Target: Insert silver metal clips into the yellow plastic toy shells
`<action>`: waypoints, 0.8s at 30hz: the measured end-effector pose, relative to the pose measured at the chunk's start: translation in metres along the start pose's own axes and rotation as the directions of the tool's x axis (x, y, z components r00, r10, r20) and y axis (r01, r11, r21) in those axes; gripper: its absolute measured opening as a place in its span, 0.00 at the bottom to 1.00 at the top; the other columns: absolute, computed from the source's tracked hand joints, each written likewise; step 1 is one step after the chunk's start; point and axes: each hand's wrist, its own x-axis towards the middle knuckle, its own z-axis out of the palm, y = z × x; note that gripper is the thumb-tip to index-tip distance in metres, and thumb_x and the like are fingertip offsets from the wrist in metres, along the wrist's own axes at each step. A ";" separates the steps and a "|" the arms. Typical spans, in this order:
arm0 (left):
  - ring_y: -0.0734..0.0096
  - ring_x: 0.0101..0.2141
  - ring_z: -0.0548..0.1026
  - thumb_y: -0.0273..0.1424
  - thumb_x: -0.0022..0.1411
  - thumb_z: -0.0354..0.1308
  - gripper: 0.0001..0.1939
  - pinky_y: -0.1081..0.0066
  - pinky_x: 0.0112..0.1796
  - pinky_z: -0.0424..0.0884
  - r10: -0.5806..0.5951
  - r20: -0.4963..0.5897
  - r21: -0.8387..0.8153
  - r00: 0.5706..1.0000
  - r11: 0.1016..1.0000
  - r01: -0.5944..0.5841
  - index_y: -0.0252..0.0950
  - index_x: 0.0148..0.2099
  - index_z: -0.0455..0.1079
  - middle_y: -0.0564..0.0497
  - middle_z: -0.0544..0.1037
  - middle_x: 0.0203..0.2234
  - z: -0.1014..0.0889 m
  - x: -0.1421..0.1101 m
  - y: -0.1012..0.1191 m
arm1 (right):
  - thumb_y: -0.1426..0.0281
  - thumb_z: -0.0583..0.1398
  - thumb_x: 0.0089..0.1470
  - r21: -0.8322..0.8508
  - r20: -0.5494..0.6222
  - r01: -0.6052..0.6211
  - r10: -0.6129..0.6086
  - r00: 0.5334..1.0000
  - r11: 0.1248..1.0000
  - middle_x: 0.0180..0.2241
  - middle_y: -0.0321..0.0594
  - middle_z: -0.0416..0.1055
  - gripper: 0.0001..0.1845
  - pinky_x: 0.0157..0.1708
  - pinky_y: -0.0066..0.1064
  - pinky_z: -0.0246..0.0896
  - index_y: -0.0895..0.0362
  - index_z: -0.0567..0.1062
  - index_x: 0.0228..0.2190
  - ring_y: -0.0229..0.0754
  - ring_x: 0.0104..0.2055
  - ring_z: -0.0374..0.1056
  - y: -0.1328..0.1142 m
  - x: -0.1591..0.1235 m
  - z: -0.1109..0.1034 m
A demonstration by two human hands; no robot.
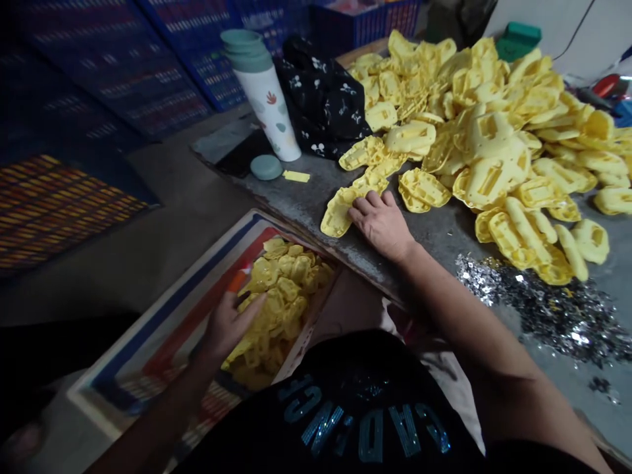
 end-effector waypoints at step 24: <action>0.38 0.64 0.85 0.46 0.65 0.72 0.42 0.46 0.68 0.80 0.652 0.423 -0.061 0.629 0.713 -0.699 0.40 0.78 0.75 0.37 0.86 0.67 0.081 0.014 0.202 | 0.72 0.54 0.82 0.140 -0.110 -0.270 0.286 0.952 0.953 0.67 0.53 0.82 0.27 0.53 0.50 0.67 0.52 0.73 0.75 0.56 0.56 0.74 -0.047 -0.188 -0.087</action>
